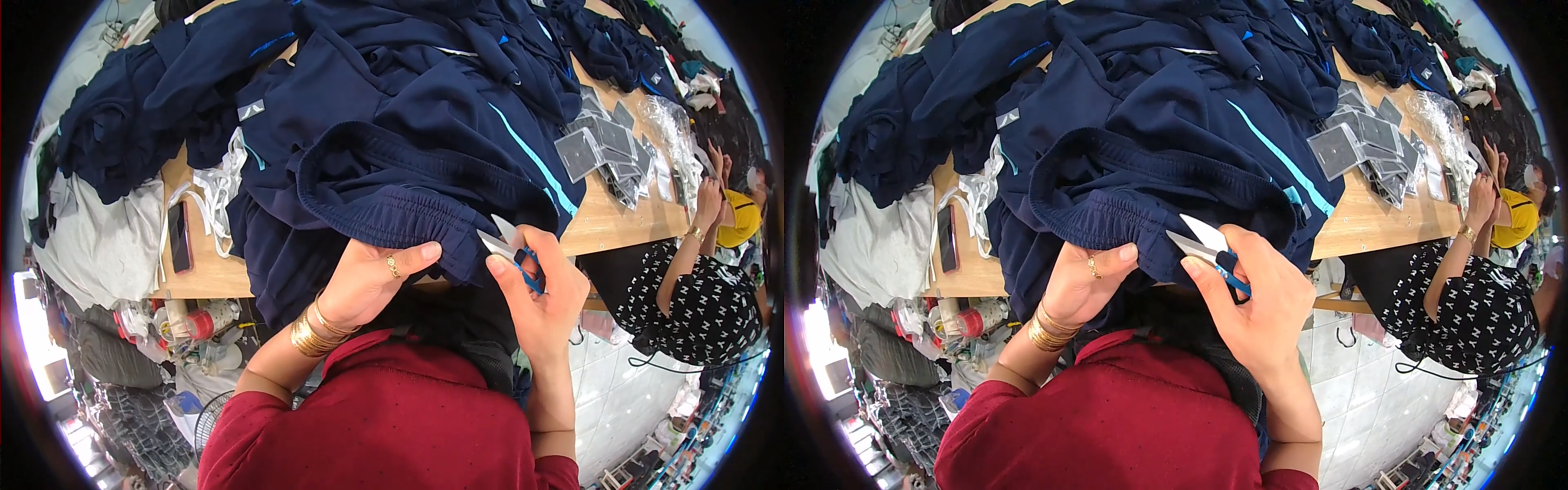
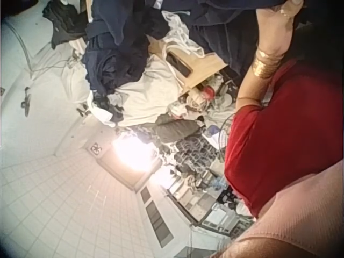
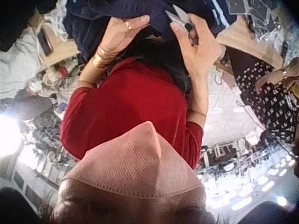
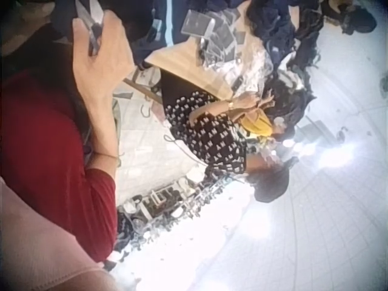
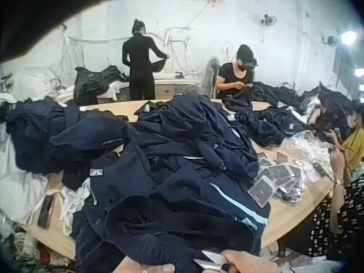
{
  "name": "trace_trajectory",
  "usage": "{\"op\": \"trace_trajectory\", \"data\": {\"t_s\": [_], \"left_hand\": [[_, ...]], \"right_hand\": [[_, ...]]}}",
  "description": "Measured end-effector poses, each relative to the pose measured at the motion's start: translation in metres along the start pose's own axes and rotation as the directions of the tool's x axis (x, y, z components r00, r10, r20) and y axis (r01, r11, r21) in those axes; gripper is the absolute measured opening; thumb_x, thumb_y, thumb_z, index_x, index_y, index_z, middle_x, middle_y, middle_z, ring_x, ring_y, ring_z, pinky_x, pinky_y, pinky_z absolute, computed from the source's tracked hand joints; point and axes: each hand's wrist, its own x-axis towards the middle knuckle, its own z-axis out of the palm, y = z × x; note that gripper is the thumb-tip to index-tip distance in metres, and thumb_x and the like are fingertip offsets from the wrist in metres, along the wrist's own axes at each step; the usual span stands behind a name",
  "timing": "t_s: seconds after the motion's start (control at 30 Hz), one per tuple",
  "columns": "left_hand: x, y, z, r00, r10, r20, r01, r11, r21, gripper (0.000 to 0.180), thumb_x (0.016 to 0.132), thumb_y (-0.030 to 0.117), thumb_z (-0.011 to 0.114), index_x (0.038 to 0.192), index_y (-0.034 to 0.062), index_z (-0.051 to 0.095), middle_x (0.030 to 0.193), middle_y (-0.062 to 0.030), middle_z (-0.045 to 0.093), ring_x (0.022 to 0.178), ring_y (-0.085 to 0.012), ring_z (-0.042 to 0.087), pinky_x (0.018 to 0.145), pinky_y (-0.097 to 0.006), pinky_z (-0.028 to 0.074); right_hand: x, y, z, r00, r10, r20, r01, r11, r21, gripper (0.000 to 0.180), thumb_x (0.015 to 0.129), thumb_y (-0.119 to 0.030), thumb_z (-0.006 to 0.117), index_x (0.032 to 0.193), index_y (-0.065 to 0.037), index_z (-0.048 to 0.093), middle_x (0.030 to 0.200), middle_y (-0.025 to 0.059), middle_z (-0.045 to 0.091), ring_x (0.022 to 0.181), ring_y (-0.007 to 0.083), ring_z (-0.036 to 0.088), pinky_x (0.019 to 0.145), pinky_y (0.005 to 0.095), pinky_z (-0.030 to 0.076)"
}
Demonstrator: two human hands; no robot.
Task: Trimming excess threads and preparing drawstrings on navy blue athletic shorts in a garment factory.
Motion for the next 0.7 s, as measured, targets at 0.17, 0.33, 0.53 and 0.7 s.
{"op": "trace_trajectory", "data": {"t_s": [0.17,0.33,0.53,0.7], "left_hand": [[-0.0023,0.002,-0.0013,1.0,0.008,-0.021,-0.009,1.0,-0.014,0.031,0.081,-0.004,0.06,0.111,0.0008,0.053,0.107,-0.0058,0.059,0.099,-0.0158,0.055,0.092,-0.03,0.041],[-0.0004,0.0009,0.0061,0.999,0.004,-0.045,-0.005,0.999,-0.038,0.031,0.081,-0.004,0.059,0.111,0.0007,0.053,0.106,-0.0062,0.059,0.099,-0.0159,0.056,0.091,-0.03,0.042],[-0.0009,0.0021,0.0046,1.0,0.017,-0.023,-0.018,1.0,-0.022,0.029,0.082,-0.004,0.058,0.111,0.0001,0.054,0.106,-0.0067,0.06,0.099,-0.016,0.056,0.091,-0.03,0.042],[-0.0006,0.0015,0.0031,1.0,0.002,-0.001,-0.002,1.0,-0.02,0.029,0.082,-0.004,0.059,0.111,0.0,0.054,0.107,-0.0067,0.06,0.099,-0.0159,0.056,0.091,-0.03,0.042]], "right_hand": [[0.0012,0.0022,0.002,0.994,-0.108,-0.011,0.108,0.994,-0.022,0.023,0.074,-0.016,0.072,0.089,-0.002,0.061,0.068,0.0071,0.059,0.052,0.019,0.053,0.047,0.0262,0.039],[-0.0008,0.0036,-0.0016,0.991,-0.126,-0.032,0.123,0.989,-0.085,0.021,0.074,-0.014,0.071,0.087,-0.001,0.061,0.067,0.0062,0.058,0.052,0.0164,0.05,0.049,0.0252,0.038],[-0.0019,0.0015,0.0021,0.99,-0.143,-0.014,0.141,0.985,-0.097,0.021,0.073,-0.015,0.072,0.086,-0.002,0.062,0.067,0.0055,0.057,0.053,0.0167,0.05,0.05,0.0258,0.038],[0.0006,0.0018,0.0034,0.98,-0.195,-0.031,0.189,0.973,-0.131,0.023,0.072,-0.02,0.074,0.086,-0.005,0.062,0.064,0.0037,0.055,0.051,0.019,0.051,0.047,0.028,0.038]]}}
